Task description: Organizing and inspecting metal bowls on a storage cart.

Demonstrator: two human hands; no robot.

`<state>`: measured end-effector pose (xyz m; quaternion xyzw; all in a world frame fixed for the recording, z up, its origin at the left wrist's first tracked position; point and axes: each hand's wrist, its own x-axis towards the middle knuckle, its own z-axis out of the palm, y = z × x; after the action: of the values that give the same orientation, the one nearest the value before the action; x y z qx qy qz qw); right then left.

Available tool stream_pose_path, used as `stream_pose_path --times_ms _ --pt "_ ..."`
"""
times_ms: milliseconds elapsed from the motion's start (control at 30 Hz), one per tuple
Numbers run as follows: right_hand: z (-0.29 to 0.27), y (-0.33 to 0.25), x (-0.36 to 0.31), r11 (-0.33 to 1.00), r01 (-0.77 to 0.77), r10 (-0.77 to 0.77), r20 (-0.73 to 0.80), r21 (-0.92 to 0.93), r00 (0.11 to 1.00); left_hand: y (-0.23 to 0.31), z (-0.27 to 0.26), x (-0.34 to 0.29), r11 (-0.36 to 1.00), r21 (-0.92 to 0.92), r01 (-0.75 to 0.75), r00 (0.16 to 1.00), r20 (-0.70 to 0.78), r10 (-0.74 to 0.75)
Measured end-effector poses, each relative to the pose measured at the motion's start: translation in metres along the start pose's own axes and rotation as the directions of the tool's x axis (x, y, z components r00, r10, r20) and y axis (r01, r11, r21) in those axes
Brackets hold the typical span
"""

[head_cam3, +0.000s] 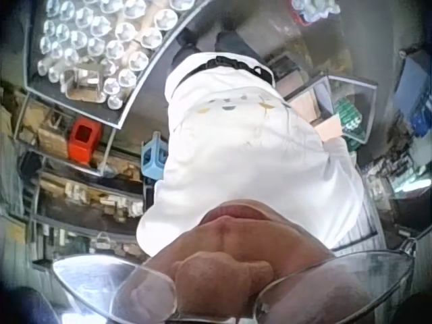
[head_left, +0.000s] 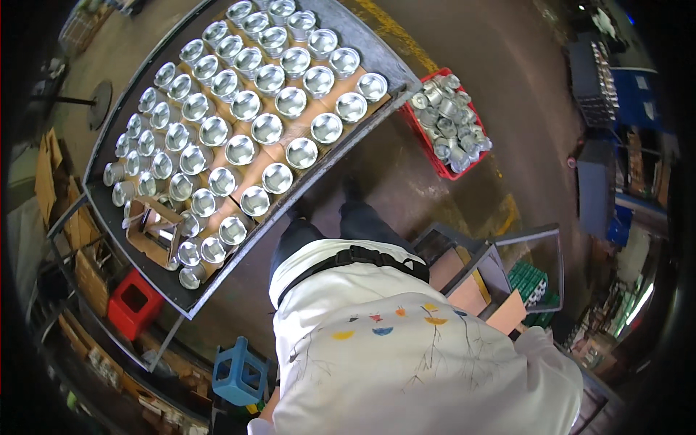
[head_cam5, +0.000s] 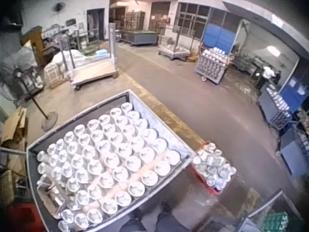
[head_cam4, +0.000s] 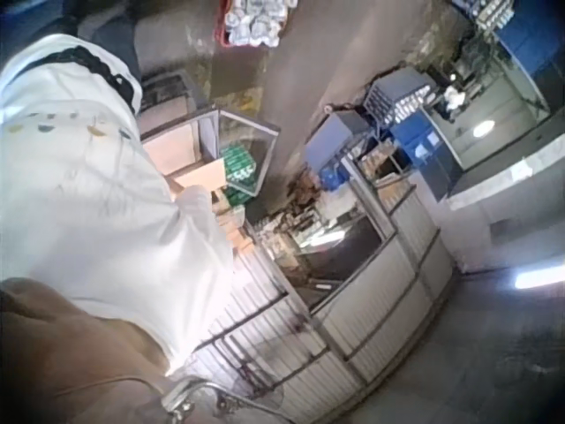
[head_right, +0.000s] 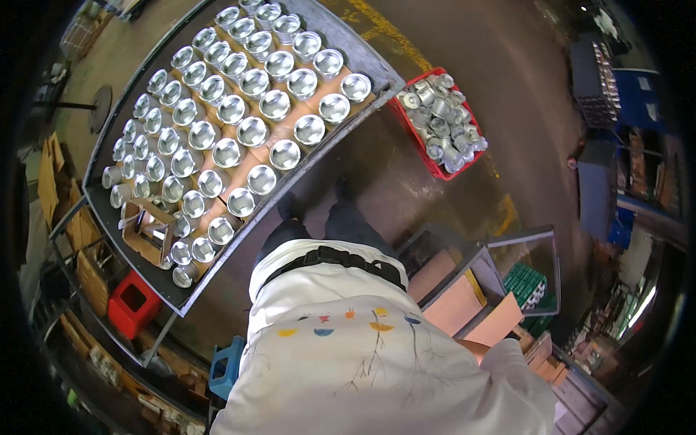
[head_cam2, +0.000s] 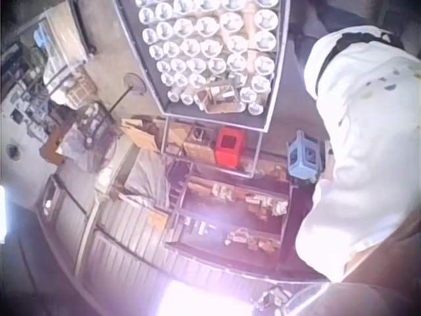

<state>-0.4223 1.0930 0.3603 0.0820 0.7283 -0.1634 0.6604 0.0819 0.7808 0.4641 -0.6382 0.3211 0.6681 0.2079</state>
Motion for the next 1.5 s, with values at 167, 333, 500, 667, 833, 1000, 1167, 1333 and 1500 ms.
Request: stream_pose_path --times_ms 167,333,500,667,833,1000,1167,1333,1500 --pt "-0.086 -0.046 0.016 0.994 0.037 -0.045 -0.074 -0.104 0.996 0.072 0.042 -0.051 0.988 -0.141 0.057 0.995 -0.069 -0.067" --pt "-0.140 -0.067 0.026 0.982 0.080 -0.097 -0.089 -0.170 0.991 0.116 0.086 -0.058 0.984 -0.176 0.002 0.998 -0.058 -0.012" --pt "-0.161 -0.066 0.035 0.968 0.059 -0.069 -0.033 -0.244 0.997 0.118 0.164 -0.054 0.954 -0.299 -0.038 0.997 -0.077 0.015" --pt "-0.180 -0.051 0.031 0.947 0.023 -0.020 0.013 -0.321 1.000 0.122 0.193 -0.026 0.945 -0.326 -0.018 0.988 -0.150 -0.033" --pt "-0.181 -0.036 0.037 0.890 -0.010 0.062 0.098 -0.455 0.993 -0.003 0.225 0.000 0.996 -0.031 -0.089 0.965 -0.250 0.078" --pt "-0.196 -0.002 0.033 0.651 0.185 -0.003 0.241 -0.737 0.971 0.028 0.219 0.009 0.949 -0.315 0.003 0.999 0.046 0.012" --pt "-0.229 -0.171 0.087 0.983 0.181 -0.185 -0.189 -0.041 0.964 0.130 0.182 -0.038 0.962 -0.195 0.193 0.960 0.239 -0.144" --pt "-0.190 -0.340 0.104 0.836 0.548 -0.529 -0.249 0.008 0.811 0.114 0.108 0.014 0.994 0.048 0.094 0.878 0.467 -0.105" --pt "-0.115 -0.455 0.065 0.465 0.786 -0.878 -0.104 -0.408 0.466 0.231 0.044 0.038 0.962 -0.095 -0.257 0.966 -0.040 0.254"
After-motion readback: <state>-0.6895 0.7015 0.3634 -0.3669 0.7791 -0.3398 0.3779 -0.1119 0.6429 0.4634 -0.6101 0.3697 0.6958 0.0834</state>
